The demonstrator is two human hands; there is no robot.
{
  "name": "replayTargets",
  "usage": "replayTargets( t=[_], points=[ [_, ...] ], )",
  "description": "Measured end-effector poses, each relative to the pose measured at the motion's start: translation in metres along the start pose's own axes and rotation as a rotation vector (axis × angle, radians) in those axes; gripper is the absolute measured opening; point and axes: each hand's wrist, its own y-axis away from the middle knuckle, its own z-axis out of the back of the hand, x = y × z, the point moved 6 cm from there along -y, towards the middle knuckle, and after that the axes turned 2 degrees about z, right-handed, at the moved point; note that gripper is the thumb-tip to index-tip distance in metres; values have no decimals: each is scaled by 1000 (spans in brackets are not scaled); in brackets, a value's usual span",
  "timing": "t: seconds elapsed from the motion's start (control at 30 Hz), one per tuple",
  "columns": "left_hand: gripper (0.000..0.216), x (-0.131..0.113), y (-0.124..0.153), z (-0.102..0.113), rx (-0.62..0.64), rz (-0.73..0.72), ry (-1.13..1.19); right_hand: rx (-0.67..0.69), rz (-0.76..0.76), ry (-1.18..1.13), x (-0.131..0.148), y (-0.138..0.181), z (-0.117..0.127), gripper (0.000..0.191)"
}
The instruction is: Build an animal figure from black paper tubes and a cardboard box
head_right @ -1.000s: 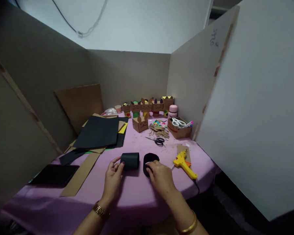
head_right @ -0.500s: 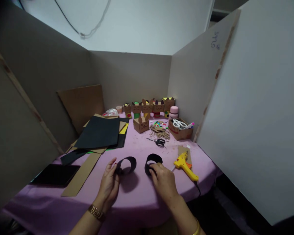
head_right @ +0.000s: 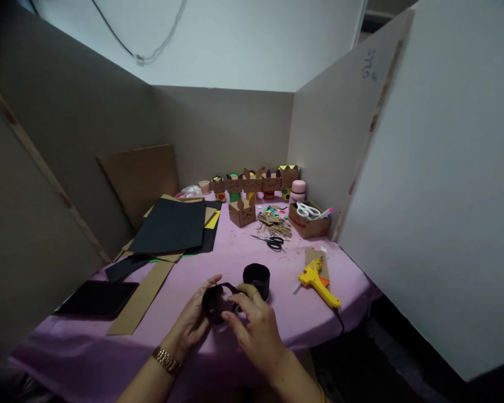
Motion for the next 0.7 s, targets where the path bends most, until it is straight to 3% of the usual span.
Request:
replayTargets(
  t=[0.07, 0.2, 0.4, 0.7],
  points=[
    [33, 0, 0, -2, 9, -22, -51, -8, -28, 17, -4, -1, 0, 11],
    [27, 0, -1, -4, 15, -106, -162, -39, -14, 33, -7, 1, 7, 15],
    [43, -18, 18, -6, 6, -316, -400, -70, -34, 67, -10, 7, 12, 14],
    [35, -34, 30, -7, -88, -381, -729, -54, -37, -22, -12, 13, -1, 17]
  ],
)
